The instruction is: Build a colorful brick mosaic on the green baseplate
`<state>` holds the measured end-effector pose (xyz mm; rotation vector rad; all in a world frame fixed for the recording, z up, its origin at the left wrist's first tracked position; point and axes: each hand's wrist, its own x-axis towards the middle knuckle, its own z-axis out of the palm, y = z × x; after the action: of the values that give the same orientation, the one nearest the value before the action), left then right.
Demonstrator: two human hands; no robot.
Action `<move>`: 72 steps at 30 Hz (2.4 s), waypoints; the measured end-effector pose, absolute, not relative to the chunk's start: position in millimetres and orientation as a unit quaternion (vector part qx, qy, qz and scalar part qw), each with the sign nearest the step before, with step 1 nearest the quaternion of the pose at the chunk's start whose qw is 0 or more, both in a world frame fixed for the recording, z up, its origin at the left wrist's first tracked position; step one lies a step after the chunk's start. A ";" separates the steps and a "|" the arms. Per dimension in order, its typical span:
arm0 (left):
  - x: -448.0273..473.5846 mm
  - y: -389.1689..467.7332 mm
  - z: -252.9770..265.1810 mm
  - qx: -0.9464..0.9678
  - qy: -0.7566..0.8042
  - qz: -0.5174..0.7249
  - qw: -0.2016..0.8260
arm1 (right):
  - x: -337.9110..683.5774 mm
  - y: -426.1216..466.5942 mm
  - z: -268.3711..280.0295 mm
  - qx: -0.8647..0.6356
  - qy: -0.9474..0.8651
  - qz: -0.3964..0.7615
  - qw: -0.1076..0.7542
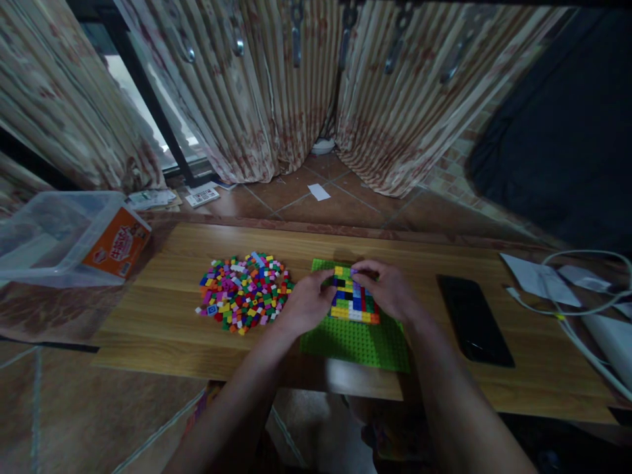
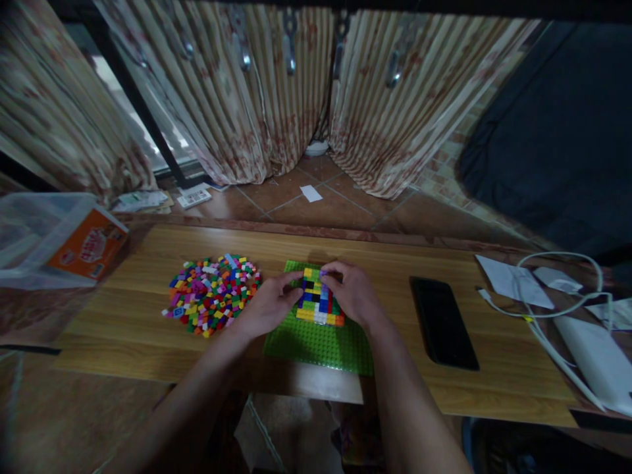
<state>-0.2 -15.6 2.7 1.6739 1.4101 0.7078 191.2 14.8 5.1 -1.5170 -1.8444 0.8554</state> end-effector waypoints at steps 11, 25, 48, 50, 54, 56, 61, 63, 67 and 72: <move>1.9 -17.4 7.7 0.680 0.565 0.272 0.381 | 191.0 18.7 -2.1 -0.583 -0.684 0.324 0.295; 2.6 -21.2 10.3 0.688 0.574 0.249 0.368 | 192.2 15.9 -0.3 -0.568 -0.705 0.321 0.278; -135.6 -13.1 21.3 0.528 0.809 0.214 0.147 | 200.0 17.1 -2.7 -0.608 -0.685 0.200 0.348; -144.2 -16.2 21.4 0.516 0.822 0.194 0.141 | 199.8 17.2 -3.7 -0.604 -0.692 0.197 0.343; -141.9 -19.6 20.5 0.571 0.777 0.193 0.183 | 200.6 18.2 -5.8 -0.600 -0.700 0.201 0.331; -137.5 -20.1 19.3 0.623 0.735 0.187 0.193 | 201.3 18.8 -7.1 -0.598 -0.701 0.205 0.331; -129.5 -19.2 16.7 0.699 0.686 0.148 0.136 | 202.4 19.3 -8.8 -0.599 -0.697 0.218 0.328; -125.0 -18.7 17.3 0.701 0.691 0.128 0.122 | 202.5 18.9 -8.6 -0.596 -0.699 0.222 0.326; -114.9 -19.1 19.7 0.683 0.717 0.094 0.097 | 202.4 17.8 -7.2 -0.586 -0.712 0.221 0.318; -110.6 -21.1 21.6 0.665 0.740 0.068 0.077 | 200.9 16.5 -5.0 -0.590 -0.710 0.230 0.307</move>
<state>-110.6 -21.1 21.6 1.9926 2.2165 0.2033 200.9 16.5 -5.0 -1.5612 -1.8783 0.6077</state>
